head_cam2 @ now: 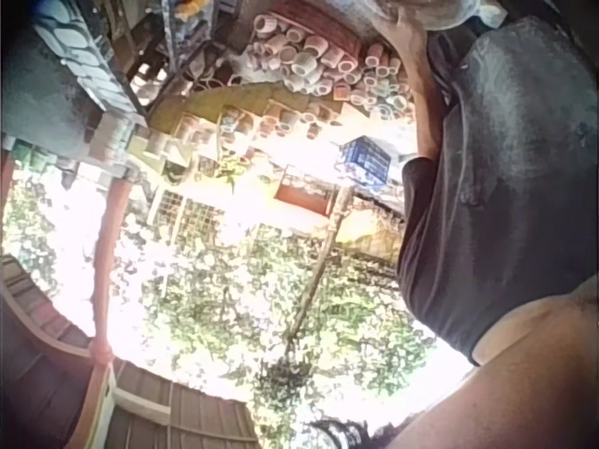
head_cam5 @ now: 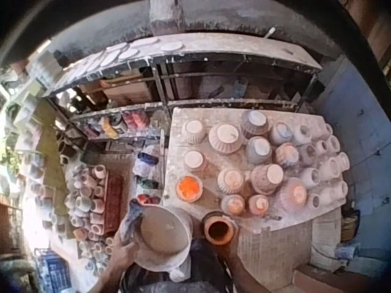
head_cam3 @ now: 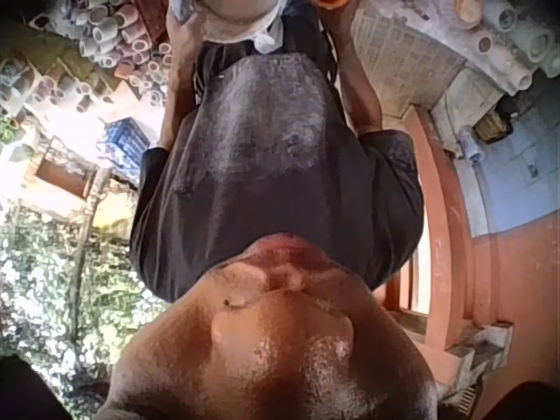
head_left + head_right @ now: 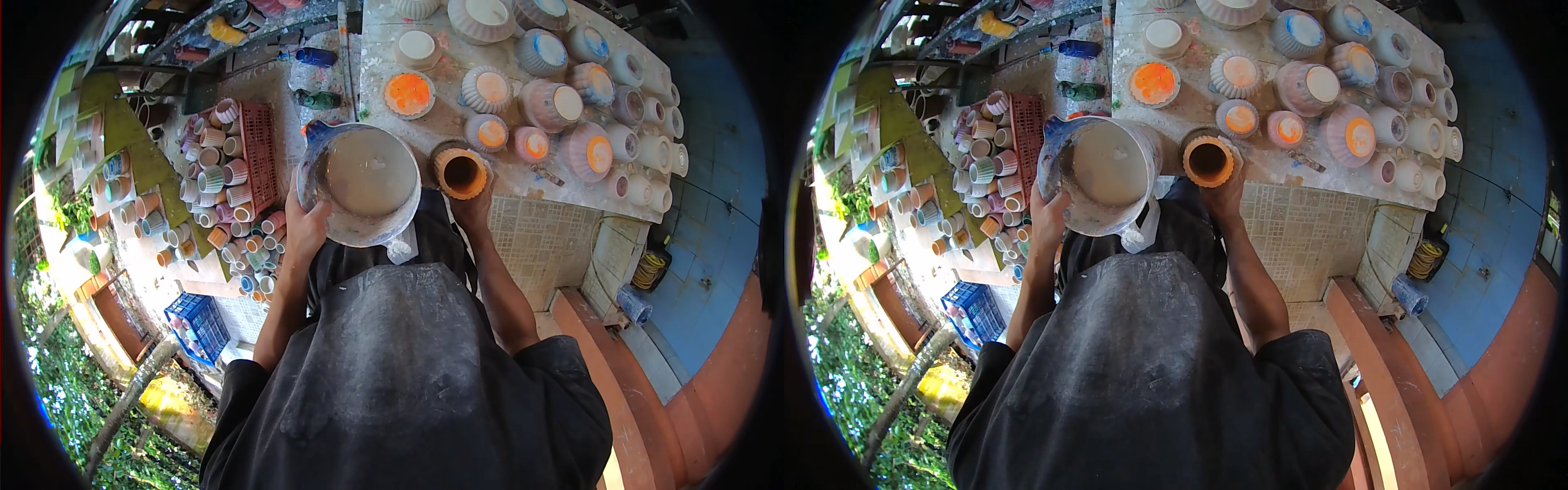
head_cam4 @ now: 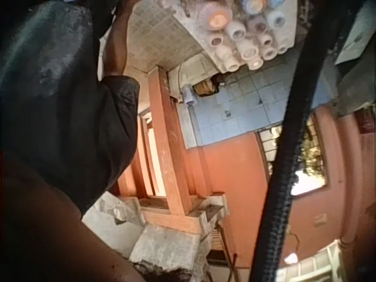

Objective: Mix plaster and pour it into molds to create ceramic pieces.

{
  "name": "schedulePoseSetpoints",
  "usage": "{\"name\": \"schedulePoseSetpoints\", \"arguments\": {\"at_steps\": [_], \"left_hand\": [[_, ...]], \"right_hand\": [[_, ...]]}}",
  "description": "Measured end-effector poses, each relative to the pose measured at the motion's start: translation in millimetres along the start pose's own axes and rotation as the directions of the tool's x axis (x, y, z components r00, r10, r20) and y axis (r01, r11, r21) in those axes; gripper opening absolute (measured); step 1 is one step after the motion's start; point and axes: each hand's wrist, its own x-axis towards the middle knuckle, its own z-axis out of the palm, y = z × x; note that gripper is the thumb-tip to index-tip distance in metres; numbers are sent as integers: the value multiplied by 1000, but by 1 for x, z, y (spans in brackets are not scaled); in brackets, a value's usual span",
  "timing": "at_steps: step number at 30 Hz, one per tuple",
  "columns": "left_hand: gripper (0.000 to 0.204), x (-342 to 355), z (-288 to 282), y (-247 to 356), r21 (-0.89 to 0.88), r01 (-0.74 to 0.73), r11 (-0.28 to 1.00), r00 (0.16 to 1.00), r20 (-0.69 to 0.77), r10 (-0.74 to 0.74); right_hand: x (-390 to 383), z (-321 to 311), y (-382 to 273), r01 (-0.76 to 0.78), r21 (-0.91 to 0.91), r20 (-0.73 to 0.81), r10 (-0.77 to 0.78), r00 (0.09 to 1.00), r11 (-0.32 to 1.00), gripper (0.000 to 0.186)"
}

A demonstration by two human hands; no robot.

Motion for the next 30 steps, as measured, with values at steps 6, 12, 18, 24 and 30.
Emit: {"name": "schedulePoseSetpoints", "arguments": {"at_steps": [6,12,18,24,30], "left_hand": [[57,-3,1,1,-36,66,997,998,3,-66],[56,-2,1,2,-22,15,1000,1000,3,-15],[54,-1,2,7,32,28,999,1000,1,-29],[54,-1,1,6,15,32,999,999,-5,-32],[54,-3,2,4,13,20,1000,1000,-12,-20]], "right_hand": [[7,-2,-1,27,-66,16,-26,1000,997,68],[9,-7,-1,-29,-20,37,29,999,999,72],[5,-5,7,32,-166,71,-20,997,986,77],[-2,-14,-2,126,-123,94,-114,989,984,80],[-6,-2,13,108,-64,44,-105,993,992,80]]}}
